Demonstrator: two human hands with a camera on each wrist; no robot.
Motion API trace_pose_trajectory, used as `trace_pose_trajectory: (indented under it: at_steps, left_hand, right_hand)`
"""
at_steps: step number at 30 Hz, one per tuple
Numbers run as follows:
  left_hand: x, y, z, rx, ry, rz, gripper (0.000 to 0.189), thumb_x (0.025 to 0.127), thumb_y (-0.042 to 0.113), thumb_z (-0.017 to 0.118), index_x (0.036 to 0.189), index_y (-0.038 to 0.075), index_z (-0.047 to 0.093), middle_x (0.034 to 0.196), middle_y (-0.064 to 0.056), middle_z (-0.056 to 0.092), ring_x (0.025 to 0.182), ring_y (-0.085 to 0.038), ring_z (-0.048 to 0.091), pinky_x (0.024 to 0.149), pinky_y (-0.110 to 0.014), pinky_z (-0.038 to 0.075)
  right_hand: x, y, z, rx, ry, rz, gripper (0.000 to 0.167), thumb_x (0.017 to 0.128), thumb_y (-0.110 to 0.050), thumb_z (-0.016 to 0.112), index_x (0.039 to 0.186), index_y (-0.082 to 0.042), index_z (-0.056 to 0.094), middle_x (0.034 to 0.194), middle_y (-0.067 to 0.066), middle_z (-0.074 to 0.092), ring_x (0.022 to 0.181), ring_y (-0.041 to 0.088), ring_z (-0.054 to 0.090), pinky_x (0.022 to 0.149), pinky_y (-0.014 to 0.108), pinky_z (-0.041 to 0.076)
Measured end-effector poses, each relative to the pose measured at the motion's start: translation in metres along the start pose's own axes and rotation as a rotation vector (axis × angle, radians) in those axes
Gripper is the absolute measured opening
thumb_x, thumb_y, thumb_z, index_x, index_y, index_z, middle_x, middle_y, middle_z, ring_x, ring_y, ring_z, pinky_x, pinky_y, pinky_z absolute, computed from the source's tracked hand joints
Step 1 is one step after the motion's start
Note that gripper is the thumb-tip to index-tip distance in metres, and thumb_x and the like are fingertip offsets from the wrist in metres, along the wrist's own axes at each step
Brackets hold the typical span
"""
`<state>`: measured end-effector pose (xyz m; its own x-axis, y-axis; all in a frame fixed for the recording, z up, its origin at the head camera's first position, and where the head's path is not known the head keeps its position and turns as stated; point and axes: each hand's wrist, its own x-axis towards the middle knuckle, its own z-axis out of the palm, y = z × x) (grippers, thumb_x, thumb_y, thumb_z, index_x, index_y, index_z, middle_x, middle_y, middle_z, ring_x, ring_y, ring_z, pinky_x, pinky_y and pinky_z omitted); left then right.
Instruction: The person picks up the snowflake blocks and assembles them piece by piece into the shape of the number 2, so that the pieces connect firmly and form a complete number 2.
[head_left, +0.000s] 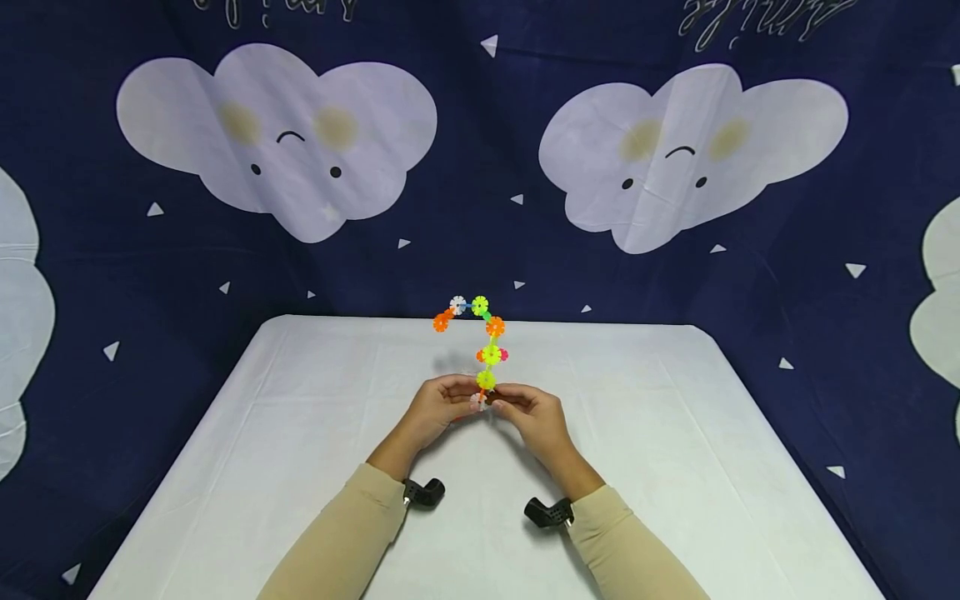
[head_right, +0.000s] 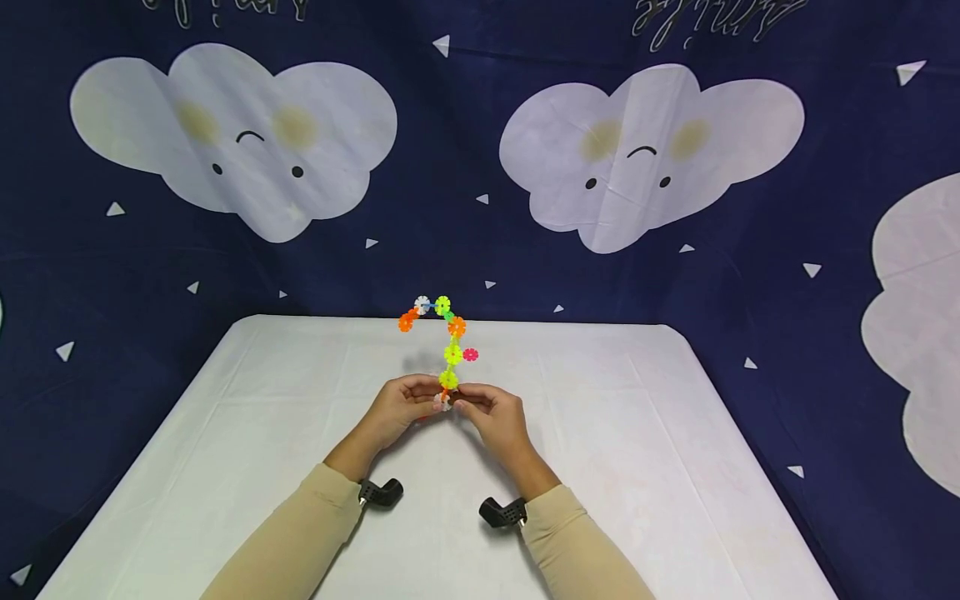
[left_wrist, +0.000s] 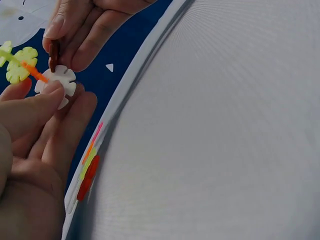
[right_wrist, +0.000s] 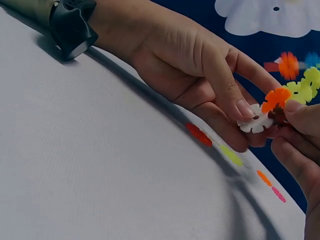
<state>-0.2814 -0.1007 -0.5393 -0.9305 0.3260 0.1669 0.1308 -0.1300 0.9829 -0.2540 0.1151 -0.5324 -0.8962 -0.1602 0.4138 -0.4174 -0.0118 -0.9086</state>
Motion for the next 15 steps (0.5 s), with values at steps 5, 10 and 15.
trace_pose_trajectory:
  at_steps: [5,10,15]
  left_hand:
    - [-0.0002,-0.0001,0.0002,0.065,0.026,0.058,0.039,0.090,-0.016,0.075,0.127,-0.014,0.066,0.109,-0.024,0.074,0.092,-0.022,0.074,0.079,-0.033,0.062]
    - [-0.0015,0.0002,0.0016,0.108,0.051,0.078,0.037,0.088,-0.014,0.078,0.124,-0.012,0.069,0.106,-0.023,0.075,0.091,-0.022,0.075,0.076,-0.031,0.062]
    - [-0.0029,-0.0001,0.0036,0.124,0.064,0.119,0.032,0.088,-0.014,0.078,0.119,-0.013,0.071,0.105,-0.024,0.075,0.090,-0.026,0.075,0.076,-0.031,0.062]
  right_hand:
    - [-0.0006,0.0004,-0.0008,0.013,-0.010,0.009,0.026,0.091,0.011,0.077,0.117,0.011,0.073,0.109,0.024,0.075,0.101,0.037,0.074,0.085,0.035,0.061]
    - [0.0001,-0.0010,0.0008,0.002,0.006,0.038,0.024,0.090,0.013,0.077,0.114,0.012,0.074,0.106,0.025,0.075,0.098,0.036,0.075,0.083,0.033,0.061]
    - [-0.0001,-0.0037,0.0025,-0.009,0.018,0.062,0.024,0.088,0.012,0.079,0.112,0.012,0.075,0.104,0.025,0.075,0.096,0.040,0.075,0.082,0.032,0.061]
